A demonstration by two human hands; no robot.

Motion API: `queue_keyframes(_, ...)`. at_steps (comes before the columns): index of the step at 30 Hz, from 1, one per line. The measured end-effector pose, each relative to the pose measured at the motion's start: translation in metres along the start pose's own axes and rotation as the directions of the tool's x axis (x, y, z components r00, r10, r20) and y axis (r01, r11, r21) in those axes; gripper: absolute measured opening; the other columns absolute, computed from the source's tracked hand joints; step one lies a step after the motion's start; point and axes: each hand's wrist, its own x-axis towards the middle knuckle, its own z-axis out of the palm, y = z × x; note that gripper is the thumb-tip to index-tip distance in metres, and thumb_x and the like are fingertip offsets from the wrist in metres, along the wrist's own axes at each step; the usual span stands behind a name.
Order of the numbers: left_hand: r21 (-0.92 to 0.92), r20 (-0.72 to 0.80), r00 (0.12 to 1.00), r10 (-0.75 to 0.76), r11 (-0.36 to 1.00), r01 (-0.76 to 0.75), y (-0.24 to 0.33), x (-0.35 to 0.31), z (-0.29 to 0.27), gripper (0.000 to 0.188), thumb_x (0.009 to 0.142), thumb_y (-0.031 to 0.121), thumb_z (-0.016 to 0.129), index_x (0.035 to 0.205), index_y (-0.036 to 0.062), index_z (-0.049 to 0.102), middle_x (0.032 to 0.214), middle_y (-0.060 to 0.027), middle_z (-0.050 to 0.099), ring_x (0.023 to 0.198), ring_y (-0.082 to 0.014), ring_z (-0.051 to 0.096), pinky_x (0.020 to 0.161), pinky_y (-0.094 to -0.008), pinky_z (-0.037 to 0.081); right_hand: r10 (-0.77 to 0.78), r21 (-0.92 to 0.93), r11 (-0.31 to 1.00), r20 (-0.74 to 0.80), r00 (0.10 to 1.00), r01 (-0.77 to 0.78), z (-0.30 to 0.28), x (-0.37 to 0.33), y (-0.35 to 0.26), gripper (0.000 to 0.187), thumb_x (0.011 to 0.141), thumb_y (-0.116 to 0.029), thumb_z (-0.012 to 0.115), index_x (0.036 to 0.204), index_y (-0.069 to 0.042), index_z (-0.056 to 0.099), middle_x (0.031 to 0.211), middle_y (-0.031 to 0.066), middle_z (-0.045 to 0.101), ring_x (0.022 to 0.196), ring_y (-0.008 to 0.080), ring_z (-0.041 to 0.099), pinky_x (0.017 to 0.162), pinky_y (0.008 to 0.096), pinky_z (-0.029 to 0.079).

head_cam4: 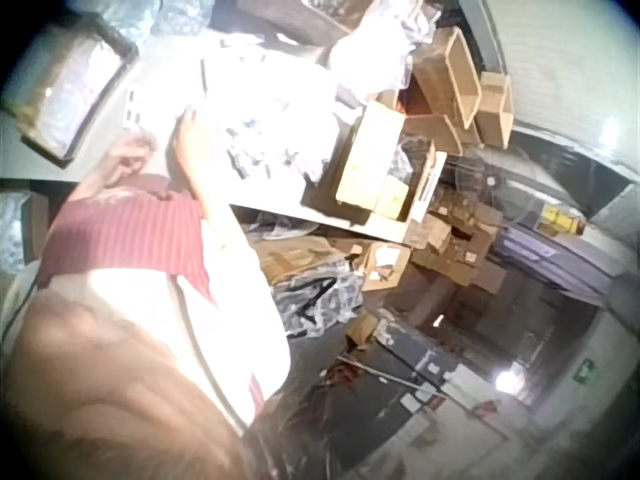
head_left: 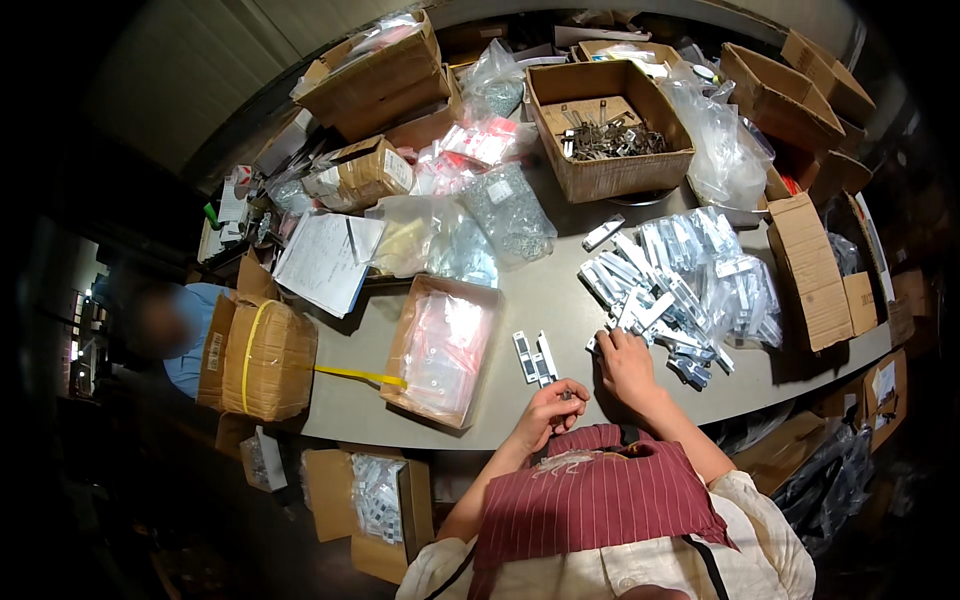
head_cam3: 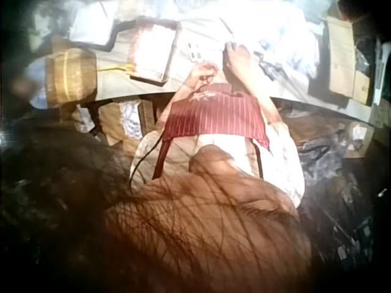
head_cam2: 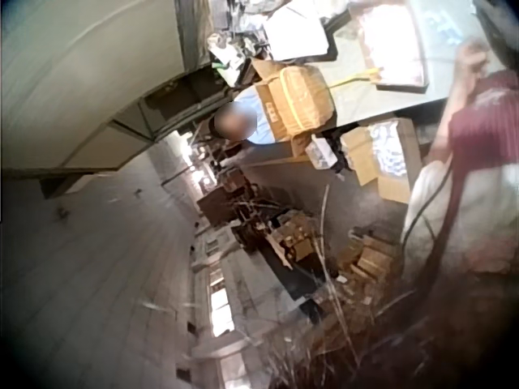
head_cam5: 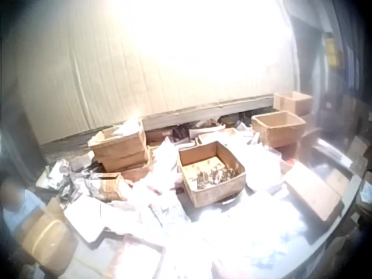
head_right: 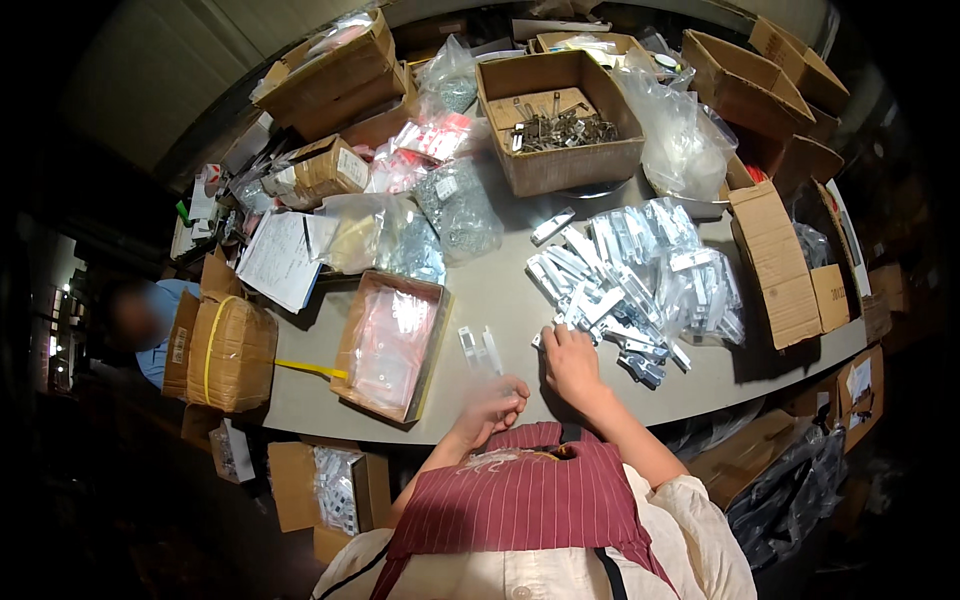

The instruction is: The person repeatedly picks up small, silver-colored metal parts from a table, inspects them, and places them into a small cardboard box. Another person is visible in the background working with larger boxes.

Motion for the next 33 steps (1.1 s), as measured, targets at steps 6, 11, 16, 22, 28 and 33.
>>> queue_keyframes(6,0.164,-0.188,0.981,0.051,0.986,-0.019,-0.004,0.013,-0.003,0.018,0.092,0.022,0.064,0.098,0.006,0.06,0.076,0.0015,0.056,0.057,-0.0037,0.047,0.046,-0.018,0.032,0.159,0.491,0.843,0.16,0.974,-0.218,0.001,0.001,0.009,0.031,0.072,-0.022,0.077,0.091,0.0,0.064,0.079,0.0129,0.062,0.072,0.0276,0.063,0.066,0.0381,0.05)
queue_keyframes(11,0.351,-0.224,0.961,0.164,0.933,-0.077,0.005,0.009,0.008,0.023,0.095,0.031,0.064,0.096,0.0078,0.061,0.075,0.0024,0.057,0.054,-0.0025,0.046,0.046,-0.0176,0.032,0.087,0.905,0.113,0.403,0.911,-0.411,-0.006,0.0,-0.001,0.023,0.083,-0.02,0.075,0.091,-0.001,0.065,0.073,0.0012,0.062,0.07,0.01,0.058,0.063,0.0249,0.046)
queue_keyframes(16,0.47,-0.277,0.928,0.25,0.877,-0.097,0.003,0.011,0.008,0.029,0.091,0.031,0.072,0.083,0.0064,0.059,0.064,0.0025,0.058,0.053,-0.0038,0.048,0.046,-0.0211,0.037,0.028,0.829,0.08,0.553,0.833,-0.553,-0.013,0.0,-0.009,0.019,0.09,-0.022,0.071,0.093,-0.004,0.063,0.078,-0.0008,0.06,0.065,0.0066,0.054,0.057,0.0215,0.042)
queue_keyframes(22,0.501,-0.22,0.935,0.28,0.855,-0.138,-0.006,0.013,-0.001,0.026,0.093,0.034,0.067,0.089,0.0096,0.059,0.063,0.0044,0.051,0.05,-0.0036,0.043,0.042,-0.0201,0.029,-0.004,0.81,-0.074,0.583,0.813,-0.581,-0.021,-0.005,-0.014,0.023,0.093,-0.023,0.067,0.105,-0.003,0.065,0.084,0.0003,0.062,0.071,0.0079,0.057,0.064,0.0229,0.047)
queue_keyframes(28,0.481,-0.271,0.921,0.28,0.868,-0.122,0.004,0.007,0.008,0.027,0.095,0.033,0.064,0.086,0.0083,0.06,0.064,0.0042,0.052,0.05,-0.0032,0.043,0.042,-0.0203,0.03,-0.048,0.838,0.05,0.545,0.837,-0.543,-0.027,-0.004,-0.011,0.026,0.091,-0.019,0.07,0.112,-0.003,0.065,0.089,-0.0015,0.063,0.077,0.0058,0.058,0.069,0.0203,0.045)
queue_keyframes(33,0.444,-0.212,0.943,0.257,0.885,-0.141,0.012,0.003,0.016,0.025,0.095,0.031,0.064,0.086,0.0077,0.061,0.064,0.0039,0.053,0.05,-0.0025,0.044,0.043,-0.0197,0.03,-0.155,0.804,-0.187,0.544,0.825,-0.565,-0.016,-0.007,-0.006,0.027,0.092,-0.014,0.066,0.114,0.001,0.061,0.092,0.0039,0.066,0.077,0.0108,0.062,0.068,0.0245,0.05)
